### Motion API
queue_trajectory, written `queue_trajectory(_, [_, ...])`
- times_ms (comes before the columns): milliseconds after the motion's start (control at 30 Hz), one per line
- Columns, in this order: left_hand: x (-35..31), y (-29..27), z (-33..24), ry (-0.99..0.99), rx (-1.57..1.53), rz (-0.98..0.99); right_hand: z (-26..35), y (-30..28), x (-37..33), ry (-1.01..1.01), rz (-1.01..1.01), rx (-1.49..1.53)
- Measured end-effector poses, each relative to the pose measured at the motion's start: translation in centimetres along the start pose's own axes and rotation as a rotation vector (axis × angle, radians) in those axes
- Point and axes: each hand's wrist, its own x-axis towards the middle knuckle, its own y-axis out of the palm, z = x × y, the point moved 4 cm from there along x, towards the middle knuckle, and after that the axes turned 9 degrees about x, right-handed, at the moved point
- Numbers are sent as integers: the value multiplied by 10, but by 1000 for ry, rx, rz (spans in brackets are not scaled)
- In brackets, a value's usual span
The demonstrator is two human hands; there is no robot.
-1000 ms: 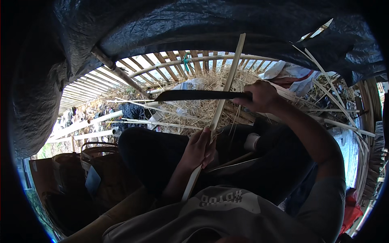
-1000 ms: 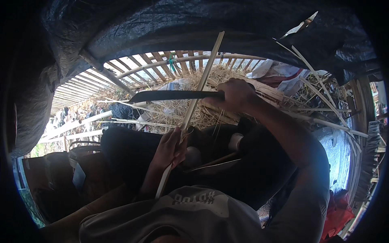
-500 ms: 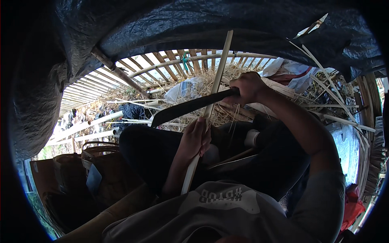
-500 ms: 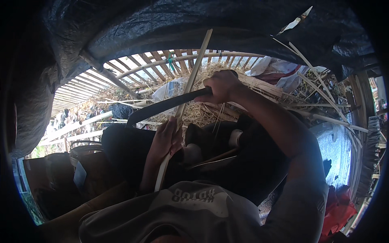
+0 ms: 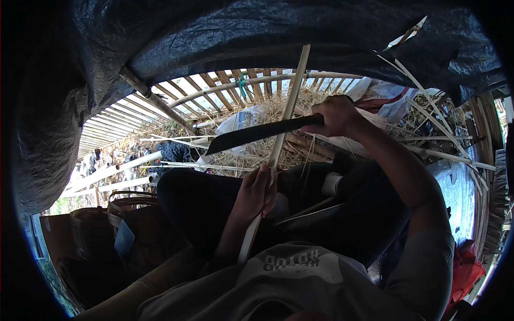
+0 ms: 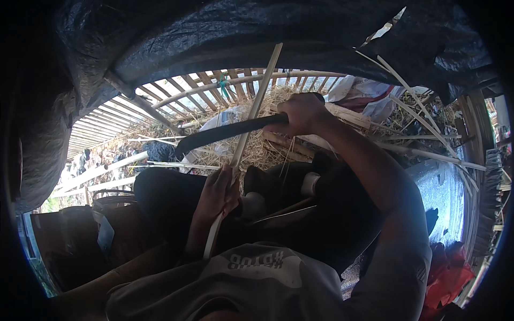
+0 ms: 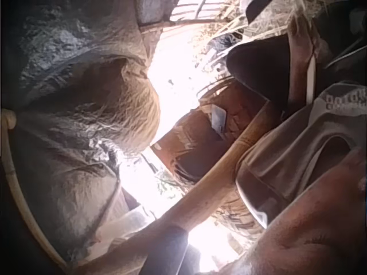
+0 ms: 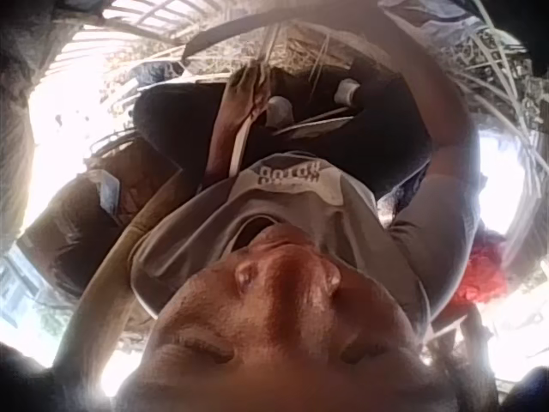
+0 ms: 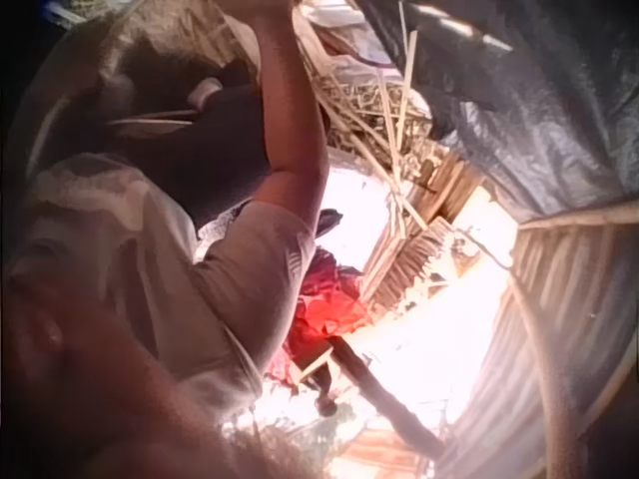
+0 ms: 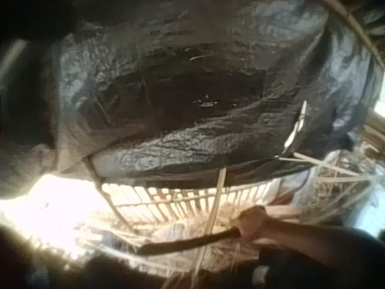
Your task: The person thins a bamboo strip by shaving its surface with a knife while holding it by hand.
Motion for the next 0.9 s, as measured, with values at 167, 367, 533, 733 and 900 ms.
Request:
queue_trajectory(167, [-1,10,2,11,-43,100,-118,-38,6,494,-184,184])
queue_trajectory(367, [7,10,7,-40,-212,123,-39,-3,2,54,-20,241])
queue_trajectory(533, [4,11,12,-80,-244,99,-40,2,15,59,9,51])
queue_trajectory(733, [1,32,16,-132,-420,271,-121,-44,14,525,-116,242])
queue_trajectory(900, [7,34,22,-155,-313,255,-66,-9,23,650,-35,449])
